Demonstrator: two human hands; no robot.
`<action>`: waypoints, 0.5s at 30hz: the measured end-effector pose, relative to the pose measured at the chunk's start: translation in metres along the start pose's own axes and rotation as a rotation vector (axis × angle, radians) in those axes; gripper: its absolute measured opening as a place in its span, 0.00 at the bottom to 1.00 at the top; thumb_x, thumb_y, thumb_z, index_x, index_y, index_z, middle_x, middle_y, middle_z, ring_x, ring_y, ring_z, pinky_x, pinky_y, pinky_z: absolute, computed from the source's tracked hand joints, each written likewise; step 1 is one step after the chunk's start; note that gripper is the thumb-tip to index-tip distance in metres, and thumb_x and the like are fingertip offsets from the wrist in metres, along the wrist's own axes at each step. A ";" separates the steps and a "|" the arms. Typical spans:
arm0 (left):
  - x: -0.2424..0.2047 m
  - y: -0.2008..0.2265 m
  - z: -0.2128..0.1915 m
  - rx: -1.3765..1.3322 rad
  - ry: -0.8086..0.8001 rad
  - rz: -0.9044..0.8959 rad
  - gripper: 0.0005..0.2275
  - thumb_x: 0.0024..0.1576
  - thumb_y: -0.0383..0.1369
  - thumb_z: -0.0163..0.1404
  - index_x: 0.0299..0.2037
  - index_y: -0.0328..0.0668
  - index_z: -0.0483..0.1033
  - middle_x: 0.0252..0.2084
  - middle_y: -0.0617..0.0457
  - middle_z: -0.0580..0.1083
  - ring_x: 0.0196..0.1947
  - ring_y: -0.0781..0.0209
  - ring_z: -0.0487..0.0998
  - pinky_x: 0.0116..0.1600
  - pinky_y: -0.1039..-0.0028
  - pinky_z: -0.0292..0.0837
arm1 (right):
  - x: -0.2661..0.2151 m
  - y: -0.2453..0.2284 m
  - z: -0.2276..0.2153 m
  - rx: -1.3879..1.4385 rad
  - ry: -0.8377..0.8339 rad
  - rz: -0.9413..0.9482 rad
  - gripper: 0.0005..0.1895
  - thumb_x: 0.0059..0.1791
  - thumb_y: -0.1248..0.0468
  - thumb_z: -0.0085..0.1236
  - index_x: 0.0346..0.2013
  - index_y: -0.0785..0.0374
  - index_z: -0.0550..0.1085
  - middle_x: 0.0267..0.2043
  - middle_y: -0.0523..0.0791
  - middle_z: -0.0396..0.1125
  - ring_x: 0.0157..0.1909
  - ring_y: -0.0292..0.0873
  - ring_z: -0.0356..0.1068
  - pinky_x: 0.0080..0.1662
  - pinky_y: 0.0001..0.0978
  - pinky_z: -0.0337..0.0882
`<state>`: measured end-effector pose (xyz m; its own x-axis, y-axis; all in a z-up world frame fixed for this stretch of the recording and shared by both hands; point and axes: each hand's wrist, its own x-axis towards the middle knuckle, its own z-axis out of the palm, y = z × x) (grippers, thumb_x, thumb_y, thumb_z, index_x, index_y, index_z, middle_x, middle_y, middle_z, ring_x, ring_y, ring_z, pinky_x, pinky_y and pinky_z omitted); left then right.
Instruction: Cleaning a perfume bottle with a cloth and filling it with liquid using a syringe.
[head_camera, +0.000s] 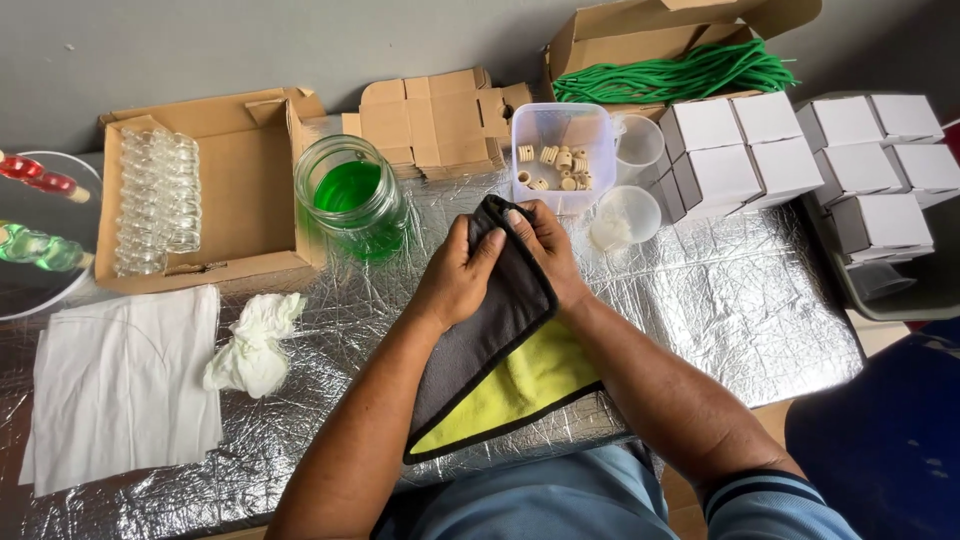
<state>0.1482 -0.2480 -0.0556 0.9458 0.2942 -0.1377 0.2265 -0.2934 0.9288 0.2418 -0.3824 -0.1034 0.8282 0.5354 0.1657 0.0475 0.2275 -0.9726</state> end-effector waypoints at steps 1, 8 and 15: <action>-0.003 0.002 0.000 0.000 0.001 -0.003 0.17 0.66 0.52 0.42 0.45 0.46 0.66 0.35 0.35 0.75 0.46 0.30 0.78 0.45 0.46 0.73 | -0.003 -0.016 0.007 0.001 -0.001 0.003 0.13 0.61 0.59 0.46 0.47 0.65 0.73 0.28 0.42 0.65 0.33 0.33 0.62 0.38 0.24 0.66; -0.005 0.014 -0.002 -0.131 0.123 -0.102 0.19 0.68 0.53 0.33 0.46 0.47 0.68 0.40 0.31 0.74 0.50 0.27 0.76 0.50 0.45 0.73 | -0.002 -0.031 0.014 -0.110 -0.130 -0.013 0.13 0.59 0.64 0.50 0.56 0.64 0.75 0.40 0.47 0.73 0.42 0.36 0.67 0.48 0.32 0.72; -0.005 0.010 0.006 -0.254 0.145 -0.206 0.23 0.67 0.55 0.32 0.52 0.48 0.70 0.44 0.36 0.75 0.52 0.38 0.76 0.52 0.49 0.72 | -0.004 -0.017 0.004 -0.219 -0.188 -0.180 0.13 0.59 0.66 0.50 0.57 0.66 0.72 0.47 0.53 0.73 0.50 0.41 0.69 0.53 0.44 0.71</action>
<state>0.1471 -0.2576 -0.0481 0.8395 0.4546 -0.2977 0.3265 0.0160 0.9451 0.2349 -0.3850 -0.0873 0.6788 0.6481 0.3452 0.3191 0.1631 -0.9336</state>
